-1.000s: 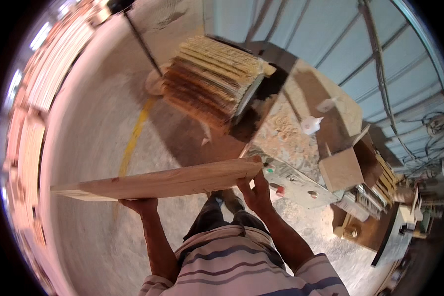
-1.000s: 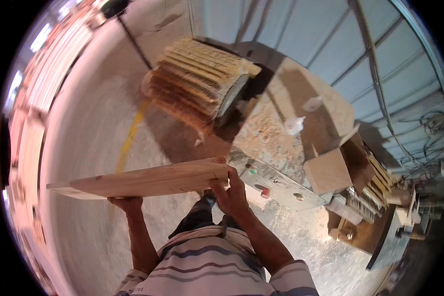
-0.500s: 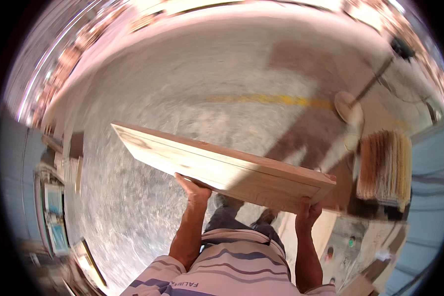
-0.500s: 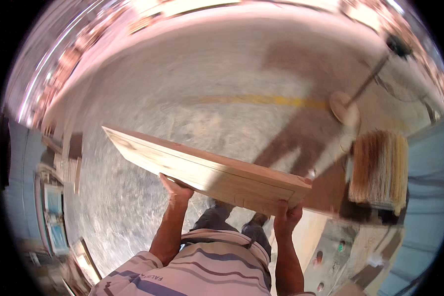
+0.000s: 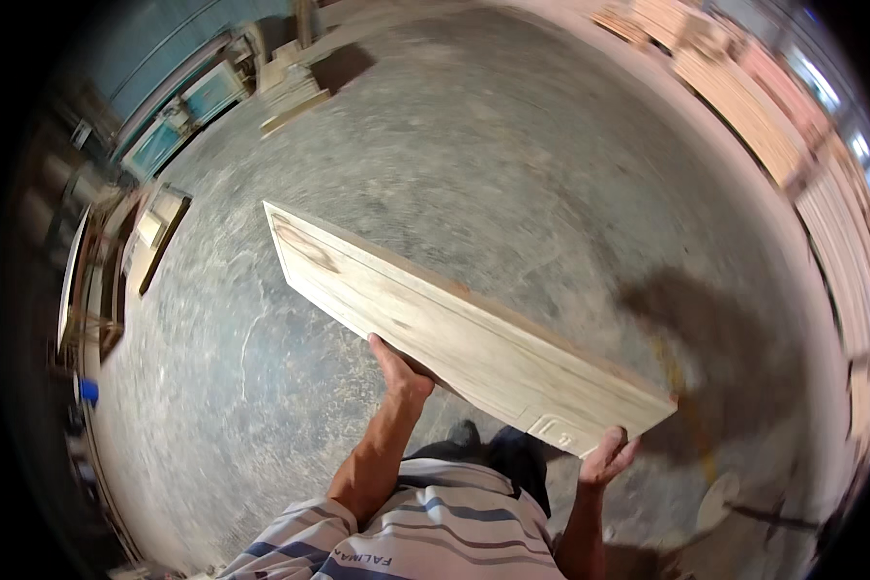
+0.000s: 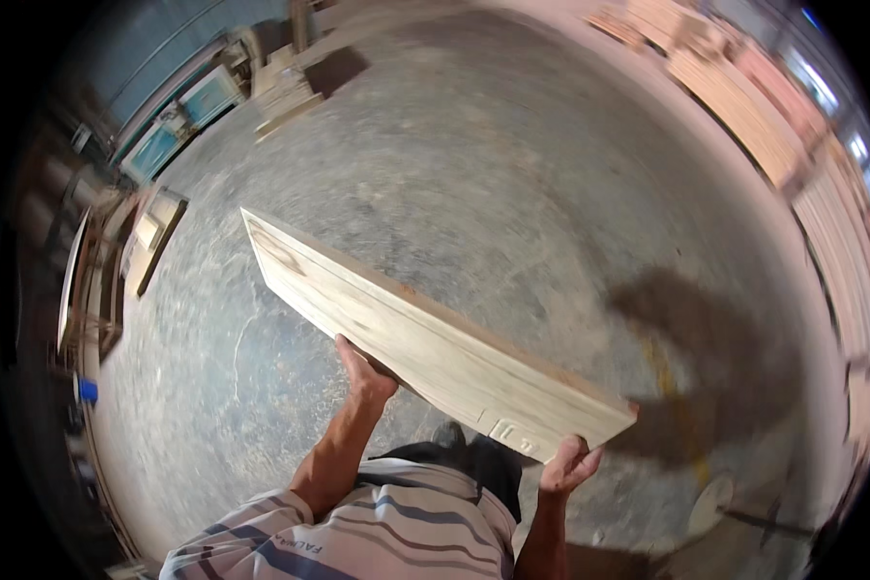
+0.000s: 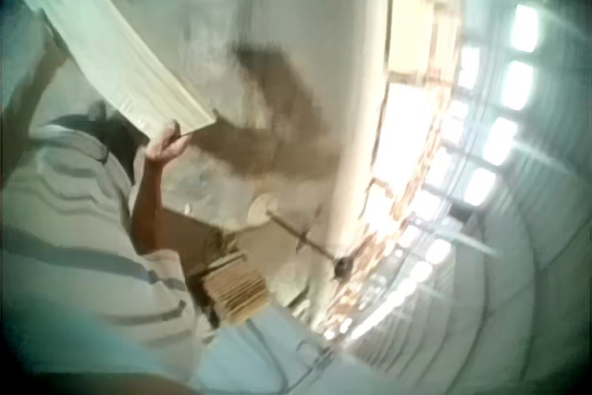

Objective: The person sands the edges of a wooden board using a belt sander and applies liquid to a corner of the board.

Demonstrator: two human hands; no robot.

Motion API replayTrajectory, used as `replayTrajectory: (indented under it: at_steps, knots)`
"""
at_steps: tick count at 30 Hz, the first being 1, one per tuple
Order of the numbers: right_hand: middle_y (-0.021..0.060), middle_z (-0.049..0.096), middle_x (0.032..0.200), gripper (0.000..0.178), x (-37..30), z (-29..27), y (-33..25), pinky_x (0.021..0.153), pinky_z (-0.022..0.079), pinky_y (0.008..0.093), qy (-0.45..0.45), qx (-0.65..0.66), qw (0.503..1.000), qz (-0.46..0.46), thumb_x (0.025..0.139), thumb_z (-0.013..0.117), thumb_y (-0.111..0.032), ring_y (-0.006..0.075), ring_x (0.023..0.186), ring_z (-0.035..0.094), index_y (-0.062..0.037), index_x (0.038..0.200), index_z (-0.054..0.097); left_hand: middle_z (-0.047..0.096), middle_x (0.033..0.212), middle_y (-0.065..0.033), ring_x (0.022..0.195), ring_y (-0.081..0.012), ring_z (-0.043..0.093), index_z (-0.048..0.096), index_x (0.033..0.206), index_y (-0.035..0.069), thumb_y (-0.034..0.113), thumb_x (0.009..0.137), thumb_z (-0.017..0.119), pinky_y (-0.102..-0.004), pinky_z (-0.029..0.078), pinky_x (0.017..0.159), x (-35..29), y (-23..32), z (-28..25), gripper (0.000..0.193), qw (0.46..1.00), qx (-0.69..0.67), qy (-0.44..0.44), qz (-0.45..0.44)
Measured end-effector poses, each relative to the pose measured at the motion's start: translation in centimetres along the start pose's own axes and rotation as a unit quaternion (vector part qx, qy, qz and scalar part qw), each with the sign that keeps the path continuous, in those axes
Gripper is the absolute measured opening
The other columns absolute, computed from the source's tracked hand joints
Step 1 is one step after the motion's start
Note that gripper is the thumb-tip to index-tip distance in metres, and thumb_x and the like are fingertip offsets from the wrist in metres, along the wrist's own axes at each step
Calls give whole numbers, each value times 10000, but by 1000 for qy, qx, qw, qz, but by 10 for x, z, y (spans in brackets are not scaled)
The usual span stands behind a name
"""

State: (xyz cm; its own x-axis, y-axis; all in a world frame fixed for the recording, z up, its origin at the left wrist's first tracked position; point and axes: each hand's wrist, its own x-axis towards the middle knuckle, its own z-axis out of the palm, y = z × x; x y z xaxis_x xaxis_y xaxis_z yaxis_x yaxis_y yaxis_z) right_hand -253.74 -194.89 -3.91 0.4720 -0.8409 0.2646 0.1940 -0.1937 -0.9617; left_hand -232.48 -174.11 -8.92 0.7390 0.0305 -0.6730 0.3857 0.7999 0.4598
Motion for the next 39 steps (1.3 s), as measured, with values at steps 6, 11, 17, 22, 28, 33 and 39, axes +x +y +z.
replayTrajectory:
  at_steps: [6,11,17,22,28,33,39]
  knots:
    - [169,514,1138,428,75,70,54,817,416,328,-133,-139,980,55,916,461,-237,226,961,504,68,1213,413,371,1383,-110,1258,-294,348,338,1360,106,668,860,246,-454,311,1018,38,39,14,758,989,-72,2,130]
    - [142,605,846,375,127,235,71,722,464,310,-278,-6,958,66,799,650,-272,167,819,566,24,988,518,563,1148,-61,1053,-267,530,512,1177,109,560,843,379,-447,450,889,57,132,40,577,966,-141,-41,212]
    - [92,614,749,383,156,367,79,615,472,281,-441,76,891,71,803,675,-333,128,687,564,-2,897,506,581,1115,-30,1013,-226,548,566,1126,142,548,808,470,-432,472,850,79,172,18,525,910,-276,16,310]
    - [93,605,706,327,138,493,97,570,464,281,-523,77,846,59,809,657,-291,115,643,551,-19,902,500,627,1004,-10,950,-198,589,611,1044,167,557,742,546,-404,514,792,140,237,-13,498,879,-349,99,308]
    - [21,536,666,313,98,643,81,533,424,249,-553,57,831,11,815,644,-288,83,590,485,-17,874,499,569,1104,-30,1002,-229,540,542,1155,131,573,824,397,-397,467,861,215,338,-22,571,847,-357,122,374]
    - [55,532,956,534,99,735,69,725,417,256,-555,65,827,59,825,628,-434,124,848,507,-8,1101,463,529,1184,-48,1067,-254,496,505,1195,115,626,831,351,-435,431,894,272,432,-1,646,833,-405,104,361]
    - [135,520,1101,641,67,852,96,829,403,307,-560,70,826,-8,839,563,-447,190,961,498,34,1231,401,486,1250,-35,1130,-252,453,457,1256,132,720,804,319,-430,388,950,340,547,4,755,831,-388,119,380]
